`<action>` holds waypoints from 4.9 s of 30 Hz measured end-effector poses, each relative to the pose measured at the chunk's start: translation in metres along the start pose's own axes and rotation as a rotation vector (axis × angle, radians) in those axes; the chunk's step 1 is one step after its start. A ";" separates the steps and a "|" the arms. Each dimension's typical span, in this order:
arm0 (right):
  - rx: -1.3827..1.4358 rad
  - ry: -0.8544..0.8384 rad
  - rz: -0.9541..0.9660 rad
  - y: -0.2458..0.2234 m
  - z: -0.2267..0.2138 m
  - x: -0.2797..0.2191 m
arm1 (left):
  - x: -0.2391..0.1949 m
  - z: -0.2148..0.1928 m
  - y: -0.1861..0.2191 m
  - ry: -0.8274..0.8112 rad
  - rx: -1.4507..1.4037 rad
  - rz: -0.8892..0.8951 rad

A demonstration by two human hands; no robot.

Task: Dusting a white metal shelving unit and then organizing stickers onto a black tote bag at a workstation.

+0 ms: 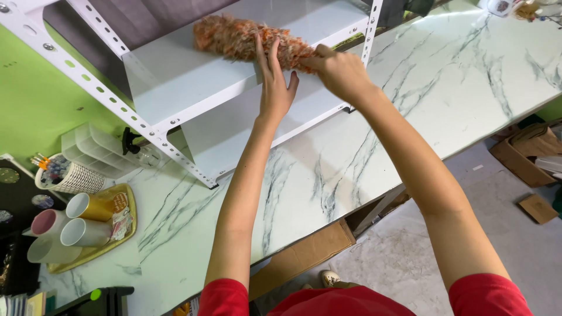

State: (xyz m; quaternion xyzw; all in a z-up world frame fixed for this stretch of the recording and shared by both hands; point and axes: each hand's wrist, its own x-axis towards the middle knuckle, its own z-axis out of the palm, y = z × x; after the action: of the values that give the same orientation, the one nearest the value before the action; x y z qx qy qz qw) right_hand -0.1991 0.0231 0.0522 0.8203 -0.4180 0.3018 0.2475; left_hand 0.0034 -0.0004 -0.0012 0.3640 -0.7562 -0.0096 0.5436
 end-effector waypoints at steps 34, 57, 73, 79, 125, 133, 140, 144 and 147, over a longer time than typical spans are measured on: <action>0.784 -0.214 0.756 -0.217 0.003 -0.220 | -0.273 -0.038 0.014 -0.237 -0.396 -0.820; 0.650 -0.091 0.380 -0.229 0.189 -0.103 | -0.333 -0.144 -0.072 -0.071 0.172 -0.661; 0.751 -0.240 0.408 -0.283 0.275 -0.078 | -0.311 -0.152 -0.051 0.002 -0.009 -0.643; 0.645 -0.291 0.574 -0.296 0.232 -0.047 | -0.305 -0.170 -0.036 0.020 -0.128 -0.829; 1.250 0.130 1.207 0.040 0.306 -0.136 | -0.205 -0.021 -0.025 -0.289 -0.189 -0.578; 1.528 0.424 1.403 0.011 0.300 -0.108 | -0.205 -0.008 -0.026 -0.292 -0.213 -0.544; 1.683 0.337 1.419 0.022 0.294 -0.099 | -0.197 -0.006 -0.025 -0.288 -0.222 -0.535; 1.655 0.285 1.415 0.030 0.297 -0.130 | -0.198 -0.009 -0.023 -0.293 -0.236 -0.536; 1.425 0.465 1.452 0.016 0.290 -0.154 | -0.199 -0.012 -0.021 -0.281 -0.217 -0.594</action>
State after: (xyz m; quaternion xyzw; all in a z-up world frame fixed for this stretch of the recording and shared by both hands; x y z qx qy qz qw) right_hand -0.2009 -0.0940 -0.2548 0.2496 -0.4778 0.7053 -0.4603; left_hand 0.0533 0.1001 -0.1667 0.5033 -0.6794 -0.2980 0.4431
